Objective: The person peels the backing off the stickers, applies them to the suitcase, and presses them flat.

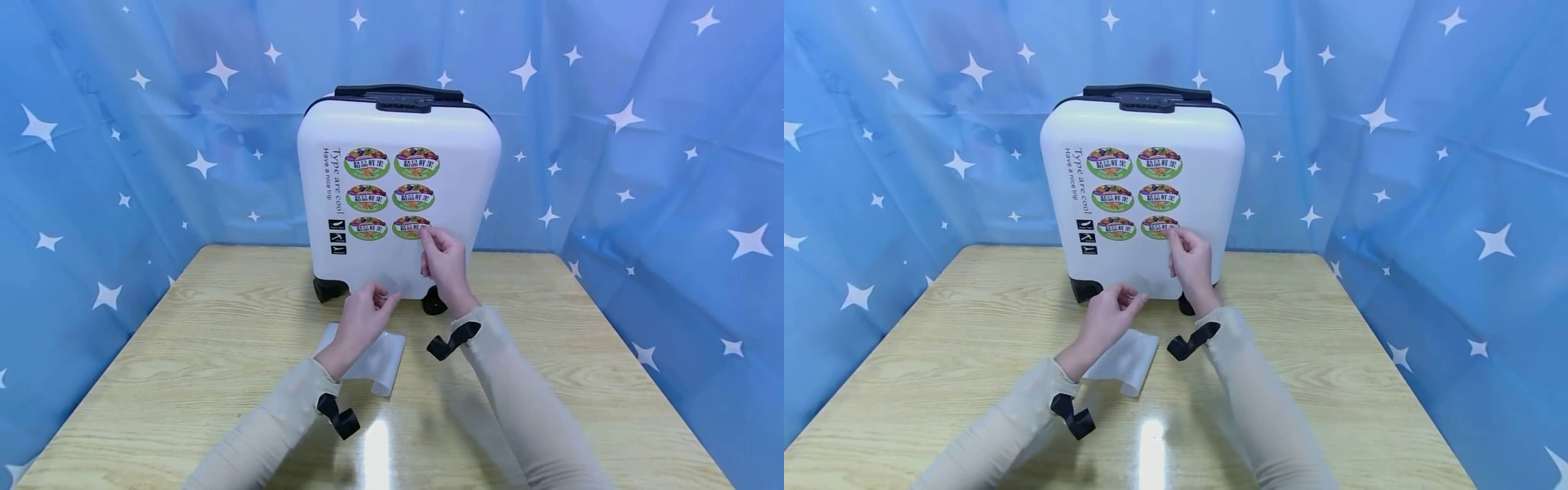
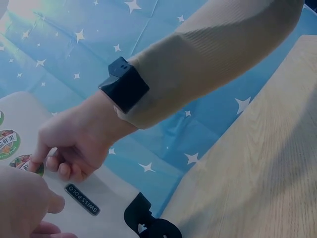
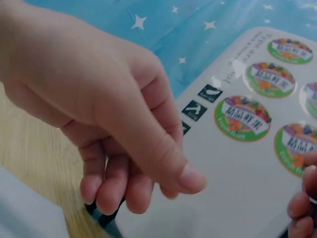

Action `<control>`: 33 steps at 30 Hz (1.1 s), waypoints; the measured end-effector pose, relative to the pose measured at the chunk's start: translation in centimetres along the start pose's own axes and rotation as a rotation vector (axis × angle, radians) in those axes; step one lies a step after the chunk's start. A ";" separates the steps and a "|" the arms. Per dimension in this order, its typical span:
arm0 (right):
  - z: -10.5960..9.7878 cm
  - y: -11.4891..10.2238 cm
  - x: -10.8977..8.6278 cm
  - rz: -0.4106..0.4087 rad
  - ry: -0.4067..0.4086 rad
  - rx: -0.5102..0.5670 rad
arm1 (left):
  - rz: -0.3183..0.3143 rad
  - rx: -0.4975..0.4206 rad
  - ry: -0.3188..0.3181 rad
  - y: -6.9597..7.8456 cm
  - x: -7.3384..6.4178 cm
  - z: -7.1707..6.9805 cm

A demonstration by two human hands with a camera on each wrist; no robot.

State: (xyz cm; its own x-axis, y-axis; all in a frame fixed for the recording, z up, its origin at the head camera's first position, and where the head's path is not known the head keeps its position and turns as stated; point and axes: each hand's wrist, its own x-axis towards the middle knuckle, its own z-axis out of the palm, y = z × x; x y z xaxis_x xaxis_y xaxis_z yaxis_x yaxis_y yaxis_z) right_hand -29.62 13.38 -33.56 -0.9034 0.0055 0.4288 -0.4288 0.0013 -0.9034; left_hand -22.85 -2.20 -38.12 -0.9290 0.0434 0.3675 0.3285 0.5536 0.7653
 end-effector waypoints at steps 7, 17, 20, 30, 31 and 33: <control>0.0 0.9 -0.4 0.110 0.030 0.012 | -0.004 -0.002 -0.006 -0.4 0.0 0.1; 1.3 -1.2 0.7 0.073 -0.077 -0.026 | 0.027 0.013 -0.006 -0.5 -0.3 -0.2; 1.7 -1.6 1.2 0.074 -0.107 -0.026 | 0.037 0.017 -0.004 -0.4 -0.3 -0.3; 0.8 0.6 0.6 0.160 -0.100 -0.014 | 0.025 0.010 0.000 -0.6 -0.1 -0.8; 0.7 0.6 0.4 0.180 -0.102 -0.021 | 0.033 0.019 0.006 -0.7 -0.1 -0.9; 0.3 1.2 0.1 0.217 -0.093 -0.035 | 0.055 0.050 0.017 -0.9 -0.2 -1.1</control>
State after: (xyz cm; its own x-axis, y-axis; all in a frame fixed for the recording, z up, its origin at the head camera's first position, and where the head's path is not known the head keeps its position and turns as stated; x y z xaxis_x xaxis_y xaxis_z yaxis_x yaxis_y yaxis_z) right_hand -30.22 13.08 -34.59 -0.9717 -0.0831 0.2213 -0.2256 0.0453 -0.9732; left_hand -22.83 -3.64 -38.33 -0.9068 0.0611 0.4171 0.3695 0.5915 0.7167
